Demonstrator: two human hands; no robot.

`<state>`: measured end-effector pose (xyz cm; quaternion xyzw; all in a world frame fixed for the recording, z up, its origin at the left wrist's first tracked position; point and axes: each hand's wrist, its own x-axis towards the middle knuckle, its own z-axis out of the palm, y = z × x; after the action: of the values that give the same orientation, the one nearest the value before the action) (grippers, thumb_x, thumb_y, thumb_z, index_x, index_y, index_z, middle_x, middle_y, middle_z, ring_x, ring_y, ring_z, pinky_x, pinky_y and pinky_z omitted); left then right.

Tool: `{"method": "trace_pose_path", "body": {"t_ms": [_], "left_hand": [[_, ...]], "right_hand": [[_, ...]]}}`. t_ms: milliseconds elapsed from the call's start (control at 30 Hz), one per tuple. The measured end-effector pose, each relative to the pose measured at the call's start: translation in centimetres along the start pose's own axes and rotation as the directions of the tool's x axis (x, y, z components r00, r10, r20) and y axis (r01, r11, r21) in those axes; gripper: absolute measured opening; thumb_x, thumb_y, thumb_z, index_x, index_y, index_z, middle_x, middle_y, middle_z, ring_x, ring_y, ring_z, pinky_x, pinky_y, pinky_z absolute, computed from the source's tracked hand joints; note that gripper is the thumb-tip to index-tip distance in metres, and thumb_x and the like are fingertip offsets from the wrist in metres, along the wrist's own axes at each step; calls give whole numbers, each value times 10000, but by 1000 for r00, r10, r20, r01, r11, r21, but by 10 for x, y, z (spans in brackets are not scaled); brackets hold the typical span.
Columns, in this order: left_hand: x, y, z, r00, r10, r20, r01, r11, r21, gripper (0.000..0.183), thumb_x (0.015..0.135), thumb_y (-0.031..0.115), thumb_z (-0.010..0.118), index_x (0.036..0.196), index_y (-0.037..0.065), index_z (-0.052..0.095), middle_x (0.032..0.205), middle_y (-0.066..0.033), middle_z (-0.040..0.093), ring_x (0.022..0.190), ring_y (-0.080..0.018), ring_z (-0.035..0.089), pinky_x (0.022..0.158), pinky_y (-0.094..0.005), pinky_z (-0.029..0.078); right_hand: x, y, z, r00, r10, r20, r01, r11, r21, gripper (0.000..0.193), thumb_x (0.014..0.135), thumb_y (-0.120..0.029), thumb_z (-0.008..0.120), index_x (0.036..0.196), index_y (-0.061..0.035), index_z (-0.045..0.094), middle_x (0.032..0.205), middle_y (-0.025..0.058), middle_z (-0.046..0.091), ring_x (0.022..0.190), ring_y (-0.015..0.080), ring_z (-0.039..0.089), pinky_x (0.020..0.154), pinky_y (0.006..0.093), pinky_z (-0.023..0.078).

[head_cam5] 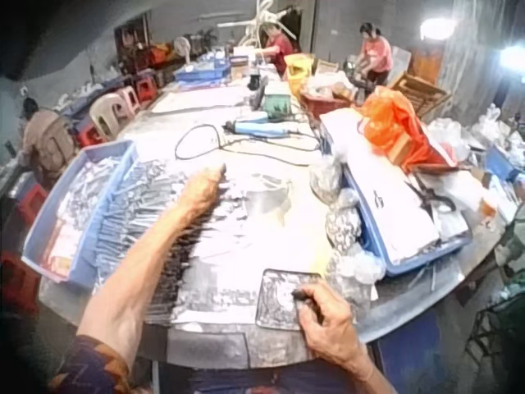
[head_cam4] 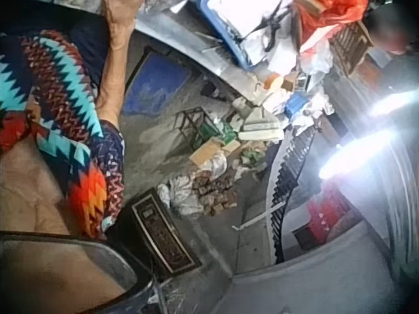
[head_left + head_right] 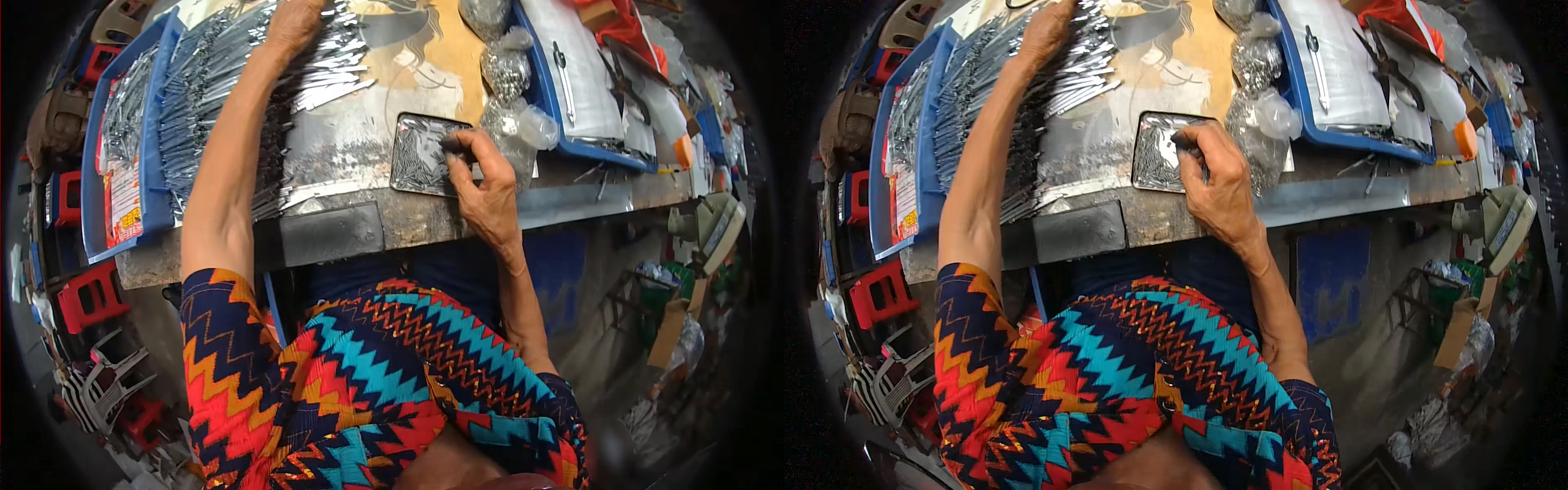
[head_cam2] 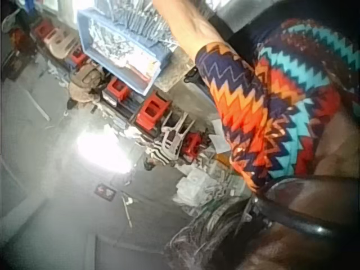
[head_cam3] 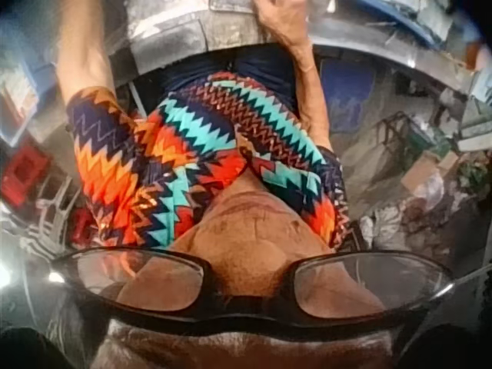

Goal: Gathering thin metal strips into groups and dipping their ends into a container of coating material.

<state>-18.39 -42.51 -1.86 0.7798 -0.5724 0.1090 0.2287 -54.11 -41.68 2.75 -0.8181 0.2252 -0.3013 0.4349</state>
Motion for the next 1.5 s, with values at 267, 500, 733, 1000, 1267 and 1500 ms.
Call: {"method": "trace_pose_path", "body": {"t_ms": [267, 500, 733, 1000, 1267, 1500], "left_hand": [[-9, -1, -12, 989, 131, 64, -133, 991, 20, 204, 818, 57, 372, 980, -8, 477, 883, -247, 562, 839, -366, 548, 740, -431, 430], [-19, 3, -22, 994, 81, 77, -88, 993, 85, 224, 850, 74, 349, 1006, -17, 481, 863, -244, 577, 840, -366, 565, 744, -438, 435], [-25, 66, -34, 969, -107, -223, -52, 793, -607, 267, 917, 166, 344, 1047, -37, 459, 977, -167, 612, 976, -278, 573, 747, -386, 449], [-108, 145, -77, 988, -142, 59, 118, 454, -883, 184, 892, 188, 487, 979, 35, 541, 800, -88, 620, 732, -173, 589, 691, -298, 492], [-164, 162, -58, 918, -287, 274, 281, -17, -959, 195, 884, 174, 530, 976, 10, 583, 804, -22, 579, 723, -77, 488, 696, -197, 406], [-173, 170, -57, 908, -293, 300, 315, 3, -949, 217, 865, 143, 527, 1015, -7, 577, 814, -16, 568, 743, -74, 477, 706, -202, 395]], "right_hand": [[5, 24, 9, 982, -179, 54, 187, 928, -321, 152, 716, 39, 535, 866, 17, 525, 821, 173, 514, 781, 343, 512, 689, 412, 412], [12, 28, 15, 985, -170, -10, 146, 877, -457, 116, 755, 32, 527, 870, 36, 533, 829, 182, 542, 773, 356, 543, 681, 400, 428], [21, 29, 18, 988, -134, 79, 156, 833, -531, 101, 762, 2, 549, 855, 11, 510, 817, 179, 518, 753, 370, 533, 647, 419, 425], [25, 31, 18, 932, -220, 288, 360, 645, -674, 149, 683, -7, 563, 793, 6, 463, 802, 169, 490, 741, 326, 549, 617, 414, 458], [40, 19, 14, 862, -156, 481, 489, 505, -712, 160, 665, -38, 581, 796, 28, 517, 777, 186, 538, 715, 327, 580, 609, 409, 481], [51, 15, 6, 795, -146, 589, 562, 545, -623, 169, 654, -36, 580, 786, 62, 538, 775, 222, 556, 692, 364, 593, 604, 414, 484]]}}
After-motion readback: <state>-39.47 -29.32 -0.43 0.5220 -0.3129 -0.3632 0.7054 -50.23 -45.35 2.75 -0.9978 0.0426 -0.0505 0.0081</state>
